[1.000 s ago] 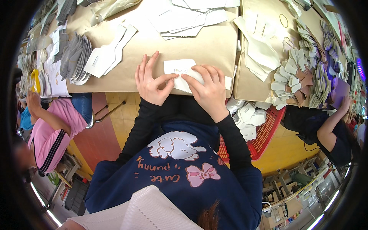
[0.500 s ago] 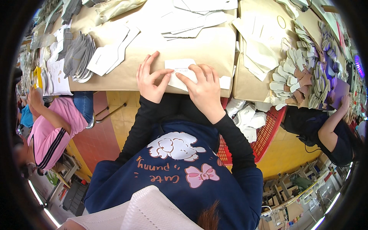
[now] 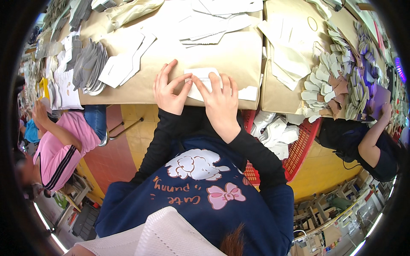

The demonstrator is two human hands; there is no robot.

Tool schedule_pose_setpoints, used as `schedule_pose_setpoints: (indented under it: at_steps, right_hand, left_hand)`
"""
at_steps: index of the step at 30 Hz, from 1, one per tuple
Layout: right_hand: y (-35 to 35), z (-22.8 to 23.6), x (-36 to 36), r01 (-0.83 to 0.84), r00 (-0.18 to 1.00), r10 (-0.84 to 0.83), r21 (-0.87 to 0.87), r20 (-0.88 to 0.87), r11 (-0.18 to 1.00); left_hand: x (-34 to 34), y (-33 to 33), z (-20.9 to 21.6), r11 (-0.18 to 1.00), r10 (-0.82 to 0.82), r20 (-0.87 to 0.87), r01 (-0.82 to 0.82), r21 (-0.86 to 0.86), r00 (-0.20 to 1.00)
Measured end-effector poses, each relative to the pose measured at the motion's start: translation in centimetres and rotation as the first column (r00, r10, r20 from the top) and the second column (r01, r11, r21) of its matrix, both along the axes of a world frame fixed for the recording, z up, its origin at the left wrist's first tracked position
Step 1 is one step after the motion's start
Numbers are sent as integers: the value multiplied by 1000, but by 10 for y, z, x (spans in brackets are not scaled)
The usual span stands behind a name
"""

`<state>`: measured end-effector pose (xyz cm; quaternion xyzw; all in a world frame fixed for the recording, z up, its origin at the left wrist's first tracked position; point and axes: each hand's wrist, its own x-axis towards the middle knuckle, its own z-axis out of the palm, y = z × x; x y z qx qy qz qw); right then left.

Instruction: The person repeatedly picks up white fabric face masks from a pile on the table, folds them by hand, and places them into a neat stack. The process is continuous and repetitive throughout the clip.

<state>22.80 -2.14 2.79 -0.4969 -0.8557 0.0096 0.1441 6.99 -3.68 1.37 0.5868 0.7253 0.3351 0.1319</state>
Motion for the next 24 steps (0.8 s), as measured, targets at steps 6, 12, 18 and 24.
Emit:
schedule_pose_setpoints:
  at_steps: [6,12,18,24]
  right_hand:
    - [9,0,6,6,994,-13,-71,-105,997]
    - [1,6,22,10,997,-20,-144,-68,989]
    - [13,13,27,-19,956,-41,-201,-290,980]
    - [48,31,20,-8,866,-50,-114,-497,993]
  left_hand:
    - [-1,-1,-2,1000,-12,8,12,-6,1000]
    - [0,0,-2,999,12,-20,-13,-45,1000]
    - [-2,-4,-6,996,-14,78,7,94,997]
    - [-22,-15,-6,925,212,669,-367,97,713]
